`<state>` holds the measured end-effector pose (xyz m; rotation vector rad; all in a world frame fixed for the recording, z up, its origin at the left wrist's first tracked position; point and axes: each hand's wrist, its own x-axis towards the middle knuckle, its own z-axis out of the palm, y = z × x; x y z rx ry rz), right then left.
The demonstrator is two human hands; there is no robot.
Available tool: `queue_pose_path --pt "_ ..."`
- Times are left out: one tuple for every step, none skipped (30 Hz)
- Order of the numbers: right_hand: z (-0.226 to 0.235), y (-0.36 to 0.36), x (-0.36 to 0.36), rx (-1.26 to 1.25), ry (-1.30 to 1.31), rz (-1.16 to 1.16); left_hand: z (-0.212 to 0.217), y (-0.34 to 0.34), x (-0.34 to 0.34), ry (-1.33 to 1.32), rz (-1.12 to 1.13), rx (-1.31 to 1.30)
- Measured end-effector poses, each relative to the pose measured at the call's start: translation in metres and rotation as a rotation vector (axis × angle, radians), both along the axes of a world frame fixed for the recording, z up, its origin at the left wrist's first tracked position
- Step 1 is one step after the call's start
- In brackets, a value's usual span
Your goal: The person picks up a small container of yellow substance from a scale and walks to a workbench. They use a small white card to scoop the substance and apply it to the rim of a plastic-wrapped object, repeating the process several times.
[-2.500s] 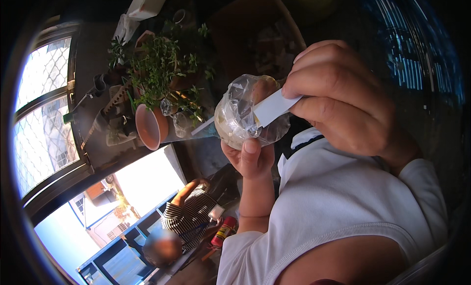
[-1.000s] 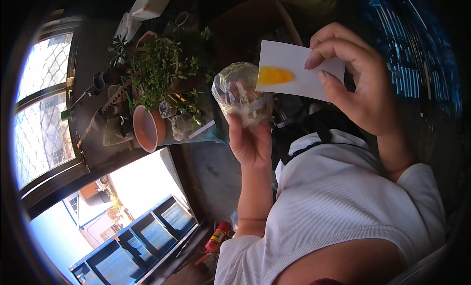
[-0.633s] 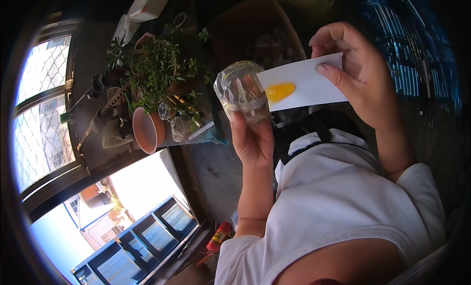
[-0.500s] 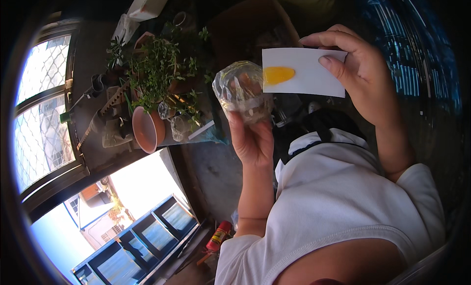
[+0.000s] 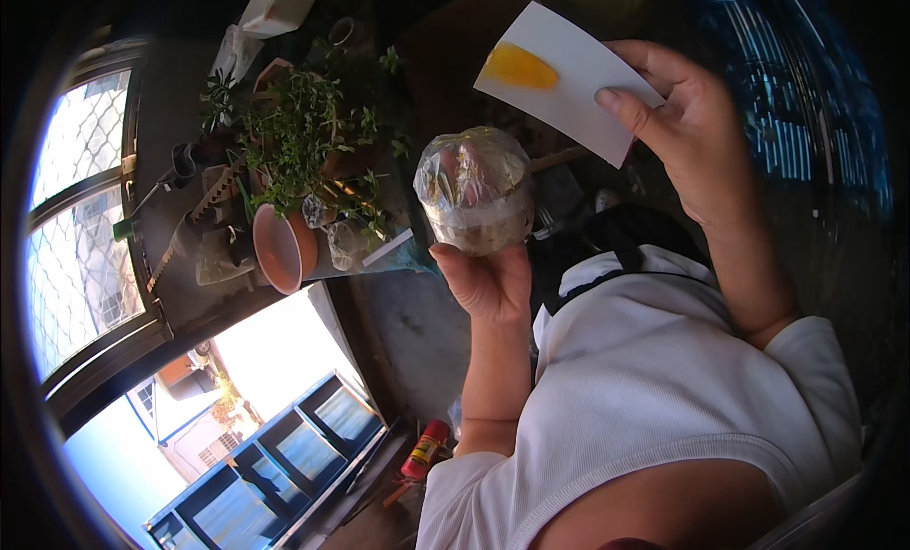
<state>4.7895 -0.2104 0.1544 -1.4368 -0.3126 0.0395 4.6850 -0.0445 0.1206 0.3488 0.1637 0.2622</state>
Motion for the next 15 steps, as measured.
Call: queue_pose_path --pt "-0.002 0.002 -0.002 0.028 -0.019 -0.008 -0.001 0.001 -0.001 -0.022 -0.022 -0.018" --pt "-0.002 0.004 -0.004 0.032 -0.01 -0.014 0.004 -0.003 0.0 0.056 0.01 0.168" --pt "-0.001 0.006 -0.007 0.037 0.0 -0.021 0.003 -0.004 0.0 0.047 0.022 0.167" --pt "0.001 0.008 -0.009 0.041 0.009 -0.031 0.002 -0.006 0.0 0.038 0.031 0.166" --pt "0.003 0.01 -0.012 0.01 0.011 -0.039 0.002 -0.008 0.0 0.028 0.04 0.165" --pt "0.006 0.011 -0.015 -0.021 0.014 -0.047 0.004 -0.009 0.001 0.017 0.029 0.206" --pt "0.008 0.012 -0.017 -0.051 0.016 -0.053 0.004 -0.009 0.001 0.008 0.043 0.206" --pt "0.009 0.012 -0.018 -0.061 0.005 -0.046 0.004 -0.011 0.0 0.0 0.056 0.206" --pt "0.01 0.013 -0.018 -0.054 -0.026 -0.062 0.004 -0.012 -0.001 -0.009 0.071 0.206" --pt "0.009 0.014 -0.019 -0.048 -0.057 -0.081 0.007 -0.013 -0.001 0.03 0.06 0.27" --pt "0.008 0.016 -0.02 -0.041 -0.089 -0.1 0.012 -0.016 0.0 0.069 0.05 0.334" --pt "0.008 0.019 -0.021 0.016 -0.069 -0.09 0.015 -0.017 0.0 0.109 0.04 0.398" --pt "0.008 0.022 -0.022 0.074 -0.049 -0.082 0.017 -0.018 0.0 0.116 0.035 0.407" --pt "0.007 0.023 -0.022 0.132 -0.029 -0.073 0.019 -0.019 -0.001 0.123 0.03 0.416" --pt "0.005 0.024 -0.022 0.079 -0.086 -0.083 0.02 -0.019 -0.001 0.13 0.024 0.425"
